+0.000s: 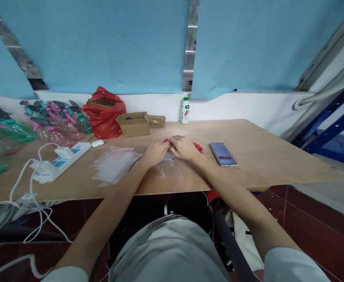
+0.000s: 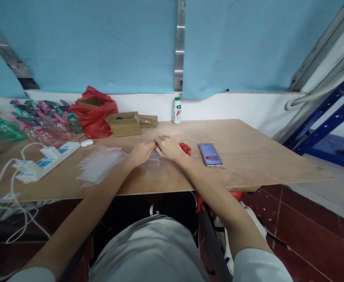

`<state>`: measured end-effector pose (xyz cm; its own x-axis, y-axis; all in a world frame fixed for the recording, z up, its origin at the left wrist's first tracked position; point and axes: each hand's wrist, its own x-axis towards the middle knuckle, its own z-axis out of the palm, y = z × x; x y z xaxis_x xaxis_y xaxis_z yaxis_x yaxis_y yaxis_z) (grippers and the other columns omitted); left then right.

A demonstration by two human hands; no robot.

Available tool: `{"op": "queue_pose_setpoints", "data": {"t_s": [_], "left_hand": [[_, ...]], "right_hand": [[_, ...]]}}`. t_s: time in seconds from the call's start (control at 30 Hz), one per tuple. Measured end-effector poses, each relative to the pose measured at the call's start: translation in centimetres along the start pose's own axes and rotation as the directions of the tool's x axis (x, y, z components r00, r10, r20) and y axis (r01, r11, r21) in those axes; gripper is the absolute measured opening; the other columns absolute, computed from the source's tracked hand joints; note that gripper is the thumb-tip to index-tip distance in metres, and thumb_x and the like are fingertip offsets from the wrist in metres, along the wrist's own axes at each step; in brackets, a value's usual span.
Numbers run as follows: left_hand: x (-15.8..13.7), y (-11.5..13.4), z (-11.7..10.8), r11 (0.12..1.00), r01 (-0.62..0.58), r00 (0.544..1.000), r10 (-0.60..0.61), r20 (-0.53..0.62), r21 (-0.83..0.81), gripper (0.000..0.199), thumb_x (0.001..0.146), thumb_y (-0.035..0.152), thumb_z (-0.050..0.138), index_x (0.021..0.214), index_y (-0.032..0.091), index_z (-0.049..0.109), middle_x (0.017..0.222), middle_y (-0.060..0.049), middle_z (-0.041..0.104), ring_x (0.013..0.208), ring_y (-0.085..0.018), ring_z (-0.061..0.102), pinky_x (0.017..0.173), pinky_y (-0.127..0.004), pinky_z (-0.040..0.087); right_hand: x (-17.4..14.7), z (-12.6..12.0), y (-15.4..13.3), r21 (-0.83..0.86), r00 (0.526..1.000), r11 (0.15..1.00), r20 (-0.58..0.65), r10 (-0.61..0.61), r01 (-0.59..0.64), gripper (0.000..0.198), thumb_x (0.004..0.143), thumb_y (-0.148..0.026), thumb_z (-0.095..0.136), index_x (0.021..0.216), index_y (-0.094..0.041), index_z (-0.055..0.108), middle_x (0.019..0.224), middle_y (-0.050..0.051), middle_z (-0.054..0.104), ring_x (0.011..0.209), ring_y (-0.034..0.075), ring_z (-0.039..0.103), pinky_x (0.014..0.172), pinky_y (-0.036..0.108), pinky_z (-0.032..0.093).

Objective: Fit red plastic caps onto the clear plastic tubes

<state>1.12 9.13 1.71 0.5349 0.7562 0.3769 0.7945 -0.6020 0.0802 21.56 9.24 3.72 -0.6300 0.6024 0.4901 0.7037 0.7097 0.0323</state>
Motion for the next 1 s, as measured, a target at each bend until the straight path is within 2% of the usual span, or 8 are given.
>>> {"op": "queue_pose_setpoints", "data": {"t_s": [0.2, 0.4, 0.5, 0.63, 0.87, 1.0], "left_hand": [[-0.3, 0.1, -0.4, 0.999, 0.017, 1.0, -0.016, -0.015, 0.033, 0.044, 0.116, 0.039, 0.033, 0.127, 0.023, 0.071, 0.106, -0.011, 0.081, 0.092, -0.027, 0.076, 0.077, -0.035, 0.047], [-0.5, 0.3, -0.8, 0.994, 0.103, 0.989, -0.107, -0.1, -0.042, 0.05, 0.116, 0.047, 0.03, 0.113, 0.024, 0.074, 0.108, -0.008, 0.081, 0.098, -0.025, 0.075, 0.08, -0.034, 0.047], [-0.5, 0.4, -0.9, 0.99, 0.118, 0.985, -0.127, -0.115, -0.077, 0.042, 0.115, 0.045, 0.037, 0.116, 0.026, 0.074, 0.113, -0.007, 0.081, 0.102, -0.025, 0.074, 0.082, -0.033, 0.047], [-0.5, 0.6, -0.9, 0.986, 0.11, 0.985, -0.124, -0.117, -0.124, 0.029, 0.111, 0.042, 0.049, 0.121, 0.028, 0.072, 0.115, -0.004, 0.081, 0.105, -0.025, 0.074, 0.082, -0.033, 0.049], [-0.5, 0.5, -0.7, 0.987, 0.095, 0.989, -0.108, -0.101, -0.129, 0.03, 0.112, 0.04, 0.046, 0.123, 0.028, 0.07, 0.114, -0.006, 0.082, 0.106, -0.027, 0.075, 0.083, -0.035, 0.049], [-0.5, 0.5, -0.7, 0.991, 0.05, 0.996, -0.059, -0.067, -0.128, 0.034, 0.113, 0.041, 0.041, 0.123, 0.027, 0.07, 0.113, -0.006, 0.082, 0.104, -0.027, 0.075, 0.083, -0.035, 0.049]], "right_hand": [[-0.2, 0.1, 0.5, 0.092, 0.997, 0.994, -0.053, -0.047, 0.052, 0.015, 0.096, -0.019, 0.049, 0.102, -0.017, 0.063, 0.099, 0.014, 0.071, 0.089, 0.028, 0.057, 0.081, 0.037, 0.04], [-0.5, 0.2, 1.4, 0.189, 0.989, 0.977, -0.126, -0.072, 0.095, 0.02, 0.103, -0.025, 0.049, 0.112, -0.018, 0.065, 0.108, 0.014, 0.071, 0.101, 0.028, 0.061, 0.09, 0.038, 0.045], [-0.6, 0.4, 1.8, 0.214, 0.989, 0.974, -0.139, -0.05, 0.08, 0.021, 0.104, -0.028, 0.051, 0.115, -0.018, 0.066, 0.112, 0.013, 0.072, 0.104, 0.028, 0.062, 0.092, 0.037, 0.046], [-0.7, 0.4, 1.8, 0.22, 0.994, 0.975, -0.109, -0.003, 0.027, 0.02, 0.104, -0.029, 0.055, 0.114, -0.018, 0.067, 0.109, 0.012, 0.072, 0.1, 0.027, 0.063, 0.089, 0.036, 0.045], [-0.7, -0.5, 1.0, 0.133, 0.996, 0.987, 0.001, 0.086, -0.085, 0.023, 0.104, -0.03, 0.054, 0.113, -0.018, 0.071, 0.105, 0.01, 0.075, 0.087, 0.023, 0.062, 0.079, 0.032, 0.037], [-0.7, -0.8, 0.6, 0.088, 0.995, 0.991, 0.023, 0.095, -0.097, 0.022, 0.101, -0.031, 0.055, 0.105, -0.019, 0.072, 0.098, 0.008, 0.075, 0.08, 0.021, 0.059, 0.072, 0.032, 0.031]]}}
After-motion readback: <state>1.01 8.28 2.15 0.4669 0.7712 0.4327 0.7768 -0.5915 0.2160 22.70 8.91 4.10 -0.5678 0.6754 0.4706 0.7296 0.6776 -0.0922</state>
